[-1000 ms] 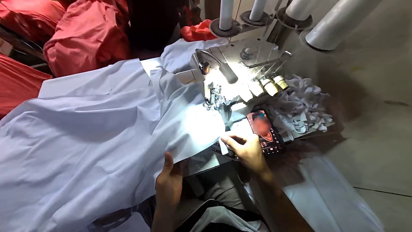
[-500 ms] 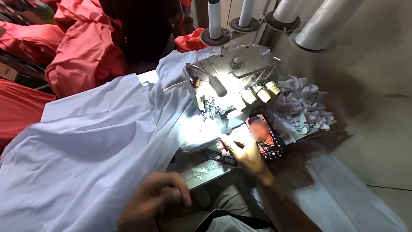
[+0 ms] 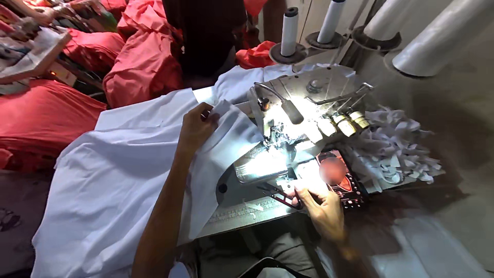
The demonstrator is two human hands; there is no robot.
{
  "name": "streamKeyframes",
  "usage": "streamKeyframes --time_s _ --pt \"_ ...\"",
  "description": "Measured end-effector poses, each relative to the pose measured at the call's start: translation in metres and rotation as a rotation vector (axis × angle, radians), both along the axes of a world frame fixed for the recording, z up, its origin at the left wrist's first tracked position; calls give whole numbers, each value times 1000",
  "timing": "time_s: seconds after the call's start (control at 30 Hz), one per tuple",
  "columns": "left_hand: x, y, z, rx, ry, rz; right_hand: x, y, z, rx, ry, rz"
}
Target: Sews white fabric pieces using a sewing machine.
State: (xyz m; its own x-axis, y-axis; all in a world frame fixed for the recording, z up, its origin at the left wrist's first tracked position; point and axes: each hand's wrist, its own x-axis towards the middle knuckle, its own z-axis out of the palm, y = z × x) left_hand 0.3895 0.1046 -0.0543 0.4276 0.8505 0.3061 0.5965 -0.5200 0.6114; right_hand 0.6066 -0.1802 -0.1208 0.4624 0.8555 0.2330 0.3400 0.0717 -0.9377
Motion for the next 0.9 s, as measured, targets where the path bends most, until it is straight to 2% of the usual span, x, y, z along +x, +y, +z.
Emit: streamKeyframes --time_s 0.17,0.27,0.57,0.9 --pt "-23 10 -7 105 -93 111 3 -11 -8 -39 -470 -86" --pt "-46 6 -4 153 -142 155 -1 -14 -13 -115 -664 -80" --pt "-103 -23 6 231 -243 243 -12 -13 -26 -170 -918 -49" --pt "-125 -40 1 211 -245 215 -6 -4 -31 -150 -1203 78"
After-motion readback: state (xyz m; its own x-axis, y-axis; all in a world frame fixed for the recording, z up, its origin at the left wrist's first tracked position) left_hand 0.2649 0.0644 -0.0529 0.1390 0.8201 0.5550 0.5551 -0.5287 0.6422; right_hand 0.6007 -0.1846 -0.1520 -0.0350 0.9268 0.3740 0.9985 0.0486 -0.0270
